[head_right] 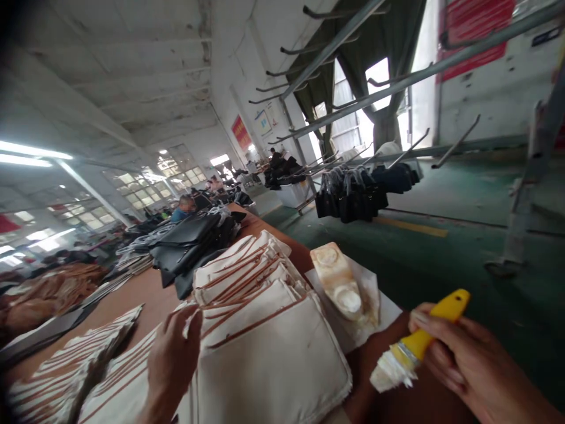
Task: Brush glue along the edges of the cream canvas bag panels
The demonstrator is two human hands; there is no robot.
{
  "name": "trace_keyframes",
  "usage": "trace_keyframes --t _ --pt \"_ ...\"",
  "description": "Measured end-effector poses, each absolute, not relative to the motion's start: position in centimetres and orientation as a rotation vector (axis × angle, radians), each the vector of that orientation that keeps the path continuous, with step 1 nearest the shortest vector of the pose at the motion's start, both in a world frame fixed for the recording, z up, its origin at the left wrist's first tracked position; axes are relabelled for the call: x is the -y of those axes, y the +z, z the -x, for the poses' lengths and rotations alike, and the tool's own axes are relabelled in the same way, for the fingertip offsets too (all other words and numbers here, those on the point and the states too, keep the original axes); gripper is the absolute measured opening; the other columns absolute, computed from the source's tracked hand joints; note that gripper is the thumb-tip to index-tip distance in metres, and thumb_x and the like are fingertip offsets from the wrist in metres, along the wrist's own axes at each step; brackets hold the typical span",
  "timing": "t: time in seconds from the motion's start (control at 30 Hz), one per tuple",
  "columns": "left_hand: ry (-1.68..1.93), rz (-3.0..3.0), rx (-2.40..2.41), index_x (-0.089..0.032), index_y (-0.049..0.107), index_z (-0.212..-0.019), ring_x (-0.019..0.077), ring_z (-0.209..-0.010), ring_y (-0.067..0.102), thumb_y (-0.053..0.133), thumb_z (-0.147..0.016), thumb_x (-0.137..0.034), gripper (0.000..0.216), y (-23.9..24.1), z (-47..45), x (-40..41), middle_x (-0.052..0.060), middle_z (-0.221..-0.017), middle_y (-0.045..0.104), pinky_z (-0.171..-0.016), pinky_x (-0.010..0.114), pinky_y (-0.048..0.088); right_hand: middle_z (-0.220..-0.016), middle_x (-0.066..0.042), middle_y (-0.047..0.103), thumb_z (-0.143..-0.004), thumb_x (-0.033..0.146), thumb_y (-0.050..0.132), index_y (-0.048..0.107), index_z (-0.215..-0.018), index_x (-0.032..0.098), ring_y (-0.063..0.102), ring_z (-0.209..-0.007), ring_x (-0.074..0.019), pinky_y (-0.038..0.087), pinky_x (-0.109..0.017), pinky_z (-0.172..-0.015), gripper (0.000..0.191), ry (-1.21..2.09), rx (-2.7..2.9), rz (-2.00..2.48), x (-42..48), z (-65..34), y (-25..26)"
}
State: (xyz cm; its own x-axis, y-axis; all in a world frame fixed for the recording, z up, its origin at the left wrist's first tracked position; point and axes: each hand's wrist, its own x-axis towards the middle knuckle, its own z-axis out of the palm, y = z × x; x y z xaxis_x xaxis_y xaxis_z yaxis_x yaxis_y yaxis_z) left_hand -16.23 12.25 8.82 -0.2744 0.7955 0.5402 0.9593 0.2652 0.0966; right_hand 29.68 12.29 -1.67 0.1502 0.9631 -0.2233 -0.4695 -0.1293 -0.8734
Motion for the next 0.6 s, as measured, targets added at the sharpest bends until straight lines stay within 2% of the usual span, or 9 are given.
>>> trace_keyframes --t 0.07,0.13,0.3,0.47,0.6 --pt "-0.450 2.032 2.065 -0.022 0.062 -0.110 0.0243 -0.109 0.058 0.037 -0.098 -0.037 0.032 9.3 10.5 -14.3 0.009 -0.114 0.064 -0.094 0.035 0.042 -0.042 0.004 0.032 -0.073 0.049 0.079 0.057 -0.062 0.022 0.027 -0.034 -0.0069 0.019 -0.023 -0.033 0.036 1.428 0.543 1.063 -12.3 -29.7 -0.6" --pt "-0.361 2.208 2.036 -0.024 0.065 -0.105 0.0223 -0.106 0.059 0.044 -0.096 -0.036 0.026 8.5 5.8 -16.0 0.006 -0.108 0.066 -0.091 0.032 0.042 -0.042 0.005 0.032 -0.068 0.049 0.082 0.053 -0.059 0.021 0.026 -0.035 -0.0065 0.019 -0.021 -0.034 0.042 1.451 0.513 1.058 -12.2 -29.7 0.2" --pt "-0.245 2.225 2.163 -0.023 0.070 -0.089 0.0236 -0.086 0.062 0.055 -0.089 -0.037 0.021 5.0 0.9 -18.9 0.007 -0.089 0.069 -0.068 0.031 0.040 -0.042 0.007 0.034 -0.077 0.049 0.076 0.054 -0.063 0.019 0.025 -0.036 -0.0062 0.020 -0.019 -0.035 0.040 1.456 0.599 0.961 -11.6 -30.7 0.7" --pt "-0.280 2.227 2.219 -0.023 0.070 -0.078 0.0248 -0.088 0.058 0.063 -0.081 -0.035 0.014 4.4 0.0 -19.5 0.006 -0.087 0.067 -0.070 0.032 0.036 -0.042 0.009 0.033 -0.084 0.046 0.071 0.055 -0.068 0.018 0.025 -0.035 -0.0056 0.021 -0.019 -0.036 0.035 1.454 0.651 0.888 -11.6 -30.9 0.3" --pt "-0.406 2.316 2.214 -0.024 0.070 -0.086 0.0207 -0.089 0.058 0.057 -0.084 -0.030 0.015 5.5 -0.8 -17.9 0.004 -0.090 0.065 -0.072 0.029 0.038 -0.043 0.010 0.034 -0.081 0.046 0.072 0.056 -0.075 0.018 0.025 -0.035 -0.0057 0.019 -0.019 -0.034 0.033 1.431 0.641 0.829 -12.2 -29.8 1.1"
